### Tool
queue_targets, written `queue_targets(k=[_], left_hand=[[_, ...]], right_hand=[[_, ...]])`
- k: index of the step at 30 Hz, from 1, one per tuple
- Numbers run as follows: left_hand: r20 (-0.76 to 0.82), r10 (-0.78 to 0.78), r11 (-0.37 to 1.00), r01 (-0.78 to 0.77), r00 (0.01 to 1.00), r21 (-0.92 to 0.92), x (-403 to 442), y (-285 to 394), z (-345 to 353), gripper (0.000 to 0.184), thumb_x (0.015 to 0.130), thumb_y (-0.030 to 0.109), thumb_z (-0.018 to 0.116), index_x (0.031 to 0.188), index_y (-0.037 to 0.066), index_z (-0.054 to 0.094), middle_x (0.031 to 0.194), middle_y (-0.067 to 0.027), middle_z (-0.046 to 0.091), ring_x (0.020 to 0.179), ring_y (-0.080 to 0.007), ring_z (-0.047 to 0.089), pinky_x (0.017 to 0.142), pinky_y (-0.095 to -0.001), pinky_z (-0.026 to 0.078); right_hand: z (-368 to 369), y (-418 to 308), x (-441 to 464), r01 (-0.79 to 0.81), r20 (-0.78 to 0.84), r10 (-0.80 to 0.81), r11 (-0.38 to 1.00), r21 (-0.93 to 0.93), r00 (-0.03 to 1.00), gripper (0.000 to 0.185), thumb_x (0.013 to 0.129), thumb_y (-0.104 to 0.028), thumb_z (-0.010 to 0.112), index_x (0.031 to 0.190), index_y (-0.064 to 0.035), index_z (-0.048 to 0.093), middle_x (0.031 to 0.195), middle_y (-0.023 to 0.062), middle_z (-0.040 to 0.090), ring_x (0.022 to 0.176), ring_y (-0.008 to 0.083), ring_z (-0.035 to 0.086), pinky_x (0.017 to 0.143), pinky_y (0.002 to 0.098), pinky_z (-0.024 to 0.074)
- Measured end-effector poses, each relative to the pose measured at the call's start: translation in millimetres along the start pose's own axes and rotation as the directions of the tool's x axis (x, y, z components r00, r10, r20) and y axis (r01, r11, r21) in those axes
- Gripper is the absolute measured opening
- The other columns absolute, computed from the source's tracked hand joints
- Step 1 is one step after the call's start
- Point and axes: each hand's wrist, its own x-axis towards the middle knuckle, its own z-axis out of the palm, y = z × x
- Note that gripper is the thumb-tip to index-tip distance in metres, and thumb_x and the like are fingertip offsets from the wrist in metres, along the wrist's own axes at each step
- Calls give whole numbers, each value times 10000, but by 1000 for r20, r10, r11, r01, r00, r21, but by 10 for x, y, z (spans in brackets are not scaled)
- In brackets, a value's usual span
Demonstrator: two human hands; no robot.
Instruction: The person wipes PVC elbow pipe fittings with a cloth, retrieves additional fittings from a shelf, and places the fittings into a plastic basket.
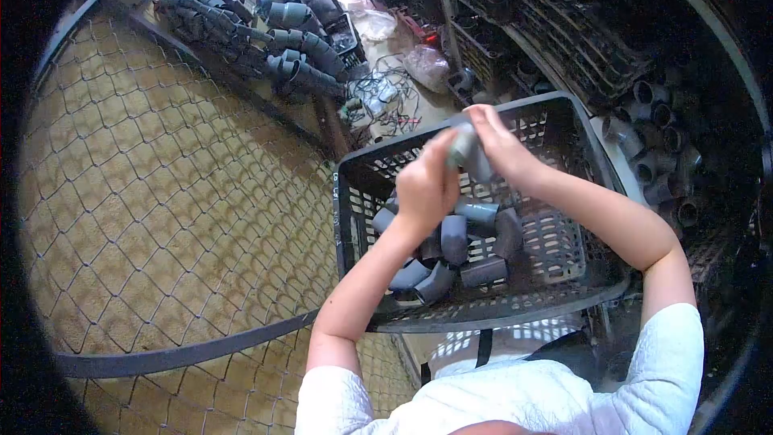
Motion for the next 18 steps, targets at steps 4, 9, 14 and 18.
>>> queue_targets(k=[4,9,14,18], left_hand=[[-21,-32,999,32,999,-18,-49,31,-10,436,852,35,566,1281,96,509,1053,-198,680,819,-412,681,699,-434,561],[156,75,993,-89,985,80,-41,307,-1,504,765,24,600,1262,82,539,1034,-197,678,765,-386,679,642,-434,546],[-73,38,998,-34,997,44,69,108,-58,416,863,23,569,1273,75,521,1010,-198,679,782,-385,685,652,-444,546],[146,216,967,-233,965,108,-79,190,-15,546,726,41,641,1261,109,555,968,-143,663,646,-328,638,569,-407,522]], right_hand=[[79,142,15,44,24,-46,996,79,999,516,1051,-524,308,1284,-79,424,1126,124,562,1078,203,508,984,370,390],[-48,37,124,32,-75,-16,976,215,997,443,1059,-486,325,1257,-112,455,1058,72,562,1013,149,503,940,319,398],[-9,47,98,163,5,-167,966,201,986,391,1065,-430,328,1251,-128,492,1079,36,518,1021,115,487,940,284,390],[-68,0,167,132,-70,-116,940,316,991,399,1038,-484,377,1213,-159,530,1010,14,531,897,109,537,827,276,450]])
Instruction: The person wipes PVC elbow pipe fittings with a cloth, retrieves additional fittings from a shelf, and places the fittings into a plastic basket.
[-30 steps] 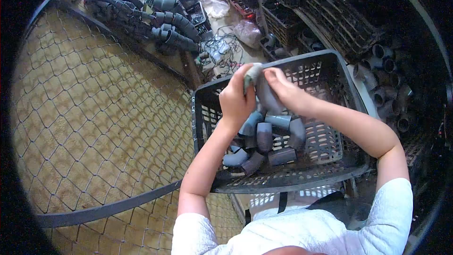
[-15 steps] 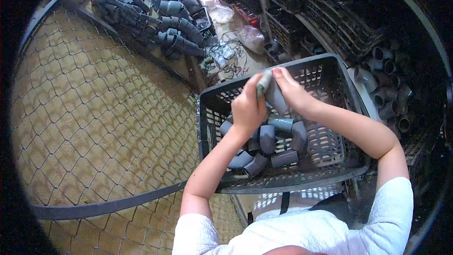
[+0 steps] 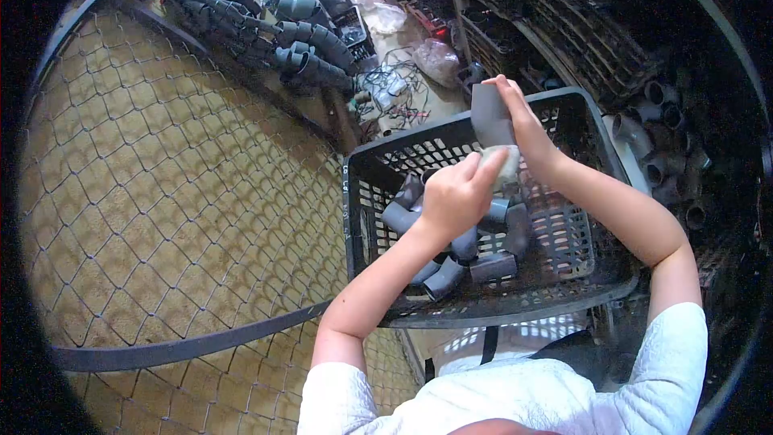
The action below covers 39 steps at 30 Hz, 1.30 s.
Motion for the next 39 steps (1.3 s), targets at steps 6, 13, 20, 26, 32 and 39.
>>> queue_targets(k=[6,13,20,26,32,39], left_hand=[[-199,-163,987,163,966,-15,147,-147,-216,463,858,70,583,1310,61,479,1047,-204,677,802,-394,687,662,-445,551],[-11,15,1000,-15,1000,3,-42,-60,-95,495,816,58,611,1297,87,497,1098,-183,666,781,-386,676,674,-430,557],[-246,-224,974,211,943,-79,49,-172,-260,420,932,88,541,1338,72,433,1100,-221,670,839,-401,702,692,-422,564],[-66,63,990,-54,996,130,39,-47,-131,544,707,117,642,1241,56,562,1016,-145,677,803,-299,656,660,-372,484],[-196,-84,988,108,977,111,41,-271,-119,516,784,63,617,1292,68,526,1015,-165,684,710,-351,635,613,-446,487],[-48,-23,985,31,999,170,133,-149,-228,561,708,37,628,1260,135,616,862,-99,658,683,-297,632,606,-372,496]], right_hand=[[-2,81,-35,-57,235,47,998,37,971,534,996,-564,439,1150,-70,570,1062,27,577,968,105,543,881,272,425],[2,-133,-57,-95,139,85,993,69,987,543,962,-585,502,1108,-62,521,929,29,559,826,92,534,742,248,443],[74,-295,-103,-386,401,400,915,-120,824,588,949,-636,465,1004,-75,632,837,40,640,680,133,642,541,284,536],[-62,-211,98,-321,289,337,942,-102,896,549,936,-600,553,961,-70,696,857,31,675,703,94,622,603,241,477],[-71,-204,104,-339,275,366,930,-140,889,586,963,-596,500,1051,-40,662,874,44,673,749,113,639,667,277,503],[-68,30,143,-438,228,431,899,-22,873,502,993,-545,467,1059,-80,641,913,59,676,781,149,651,694,299,523]])
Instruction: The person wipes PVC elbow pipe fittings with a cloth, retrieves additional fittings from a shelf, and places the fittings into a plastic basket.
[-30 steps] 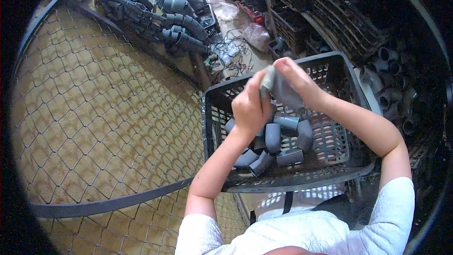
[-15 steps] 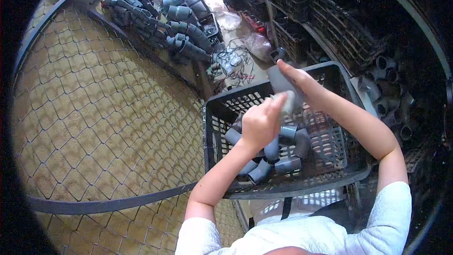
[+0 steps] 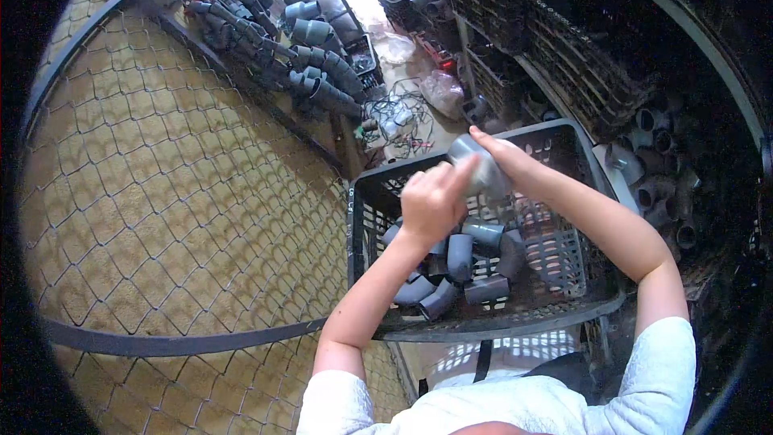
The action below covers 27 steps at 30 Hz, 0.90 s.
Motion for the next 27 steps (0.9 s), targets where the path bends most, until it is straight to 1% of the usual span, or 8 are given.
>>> queue_targets(k=[2,5,8,11,15,19,24,27], left_hand=[[-255,-204,963,146,945,-227,54,-100,87,541,761,23,605,1293,118,590,898,-138,670,721,-338,655,636,-418,536],[-62,-121,970,105,991,-220,-183,-98,130,530,763,-4,611,1288,60,573,1178,-200,666,976,-367,691,801,-412,574],[165,281,960,-278,945,-39,-165,71,103,570,739,-1,609,1296,119,604,793,-69,647,658,-284,655,592,-375,551],[-33,209,977,-210,977,-34,-26,10,-18,566,746,20,618,1295,161,614,654,-26,509,536,-237,555,505,-360,501],[-168,-188,950,136,968,-279,37,-115,-102,608,730,-70,569,1325,56,558,1160,-233,657,981,-377,687,780,-427,568],[-29,196,981,-196,980,17,-91,118,0,626,658,23,640,1276,121,652,631,-21,513,505,-169,527,481,-326,475],[-217,-19,999,11,976,-41,53,-89,-18,654,685,77,666,1335,103,598,634,-66,533,540,-235,554,498,-361,476],[-175,114,993,-111,978,30,-21,-48,9,607,722,99,678,1324,146,613,637,-13,508,562,-161,557,507,-325,478]], right_hand=[[48,-71,-57,22,61,-19,998,-54,998,464,999,-529,462,1071,-108,641,913,49,672,776,145,645,687,302,522],[68,-136,-136,0,-6,0,999,-50,1000,456,997,-515,473,1069,-96,640,912,55,672,780,153,646,698,304,520],[19,-115,-77,-11,101,23,994,-110,995,464,991,-518,481,1060,-88,642,903,49,668,780,153,645,707,297,518],[194,-274,-191,29,27,-26,994,-105,999,514,985,-560,462,1030,-87,659,902,49,675,744,148,639,698,287,511],[100,-302,-196,1,57,5,994,-109,998,540,975,-592,459,1048,-97,664,890,30,664,794,122,620,716,276,489],[94,-196,-113,-18,-21,17,999,-40,1000,527,964,-599,468,1068,-120,661,949,34,666,799,134,610,722,286,479],[90,-141,-94,-54,-19,55,996,76,998,546,963,-626,441,1057,-138,666,904,30,677,808,141,631,712,309,495],[69,-72,-84,-27,-37,30,996,89,999,581,960,-653,425,1041,-131,667,893,18,675,793,128,626,704,296,494]])
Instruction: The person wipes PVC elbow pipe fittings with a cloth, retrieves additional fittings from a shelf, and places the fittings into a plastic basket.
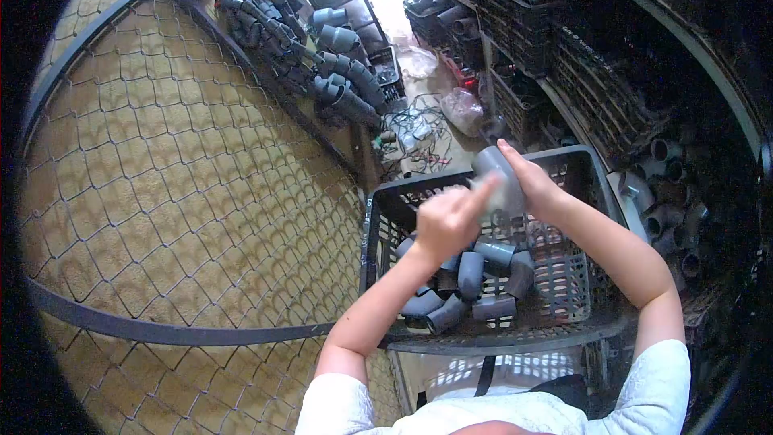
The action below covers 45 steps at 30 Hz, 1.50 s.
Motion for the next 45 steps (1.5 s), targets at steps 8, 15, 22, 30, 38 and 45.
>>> queue_targets(k=[8,15,22,30,38,45], left_hand=[[23,-59,998,59,998,19,40,-59,58,569,733,121,655,1299,176,634,620,-10,469,530,-164,534,488,-332,445],[91,272,960,-277,958,41,15,87,84,518,772,159,666,1289,193,649,619,53,424,535,-98,503,486,-291,413],[88,176,984,-173,981,-33,-88,119,108,504,733,143,663,1237,154,673,649,32,523,562,-126,560,511,-300,459],[-107,-103,992,95,989,-83,-33,-265,30,499,754,64,635,1252,44,640,784,-129,675,580,-251,604,543,-358,487],[-48,27,998,-24,998,63,27,-206,27,598,746,98,625,1341,64,581,621,-4,521,512,-164,516,506,-325,425],[91,161,987,-160,983,-15,24,113,-43,655,670,135,679,1316,50,612,654,-15,545,556,-164,550,528,-318,434]], right_hand=[[-47,-6,81,-44,-55,40,997,-65,998,586,986,-648,343,1087,-159,649,920,46,679,813,168,634,721,310,503],[63,-148,-101,79,19,-77,977,-200,997,586,1005,-610,354,1094,-109,644,886,27,650,789,120,593,729,271,473],[51,-175,-155,43,-4,-45,977,-211,999,548,888,-625,601,972,-93,701,829,3,652,725,83,587,661,251,444],[107,-56,-152,11,14,-10,996,-84,1000,528,920,-598,552,1032,-101,690,867,34,669,741,132,627,667,277,485],[71,-6,-75,91,-56,-92,996,-16,994,504,969,-536,465,1026,-81,676,845,61,685,732,134,639,673,291,499],[71,31,-123,210,-190,-187,971,113,964,460,996,-475,457,1056,-75,676,920,19,681,777,128,635,684,282,506]])
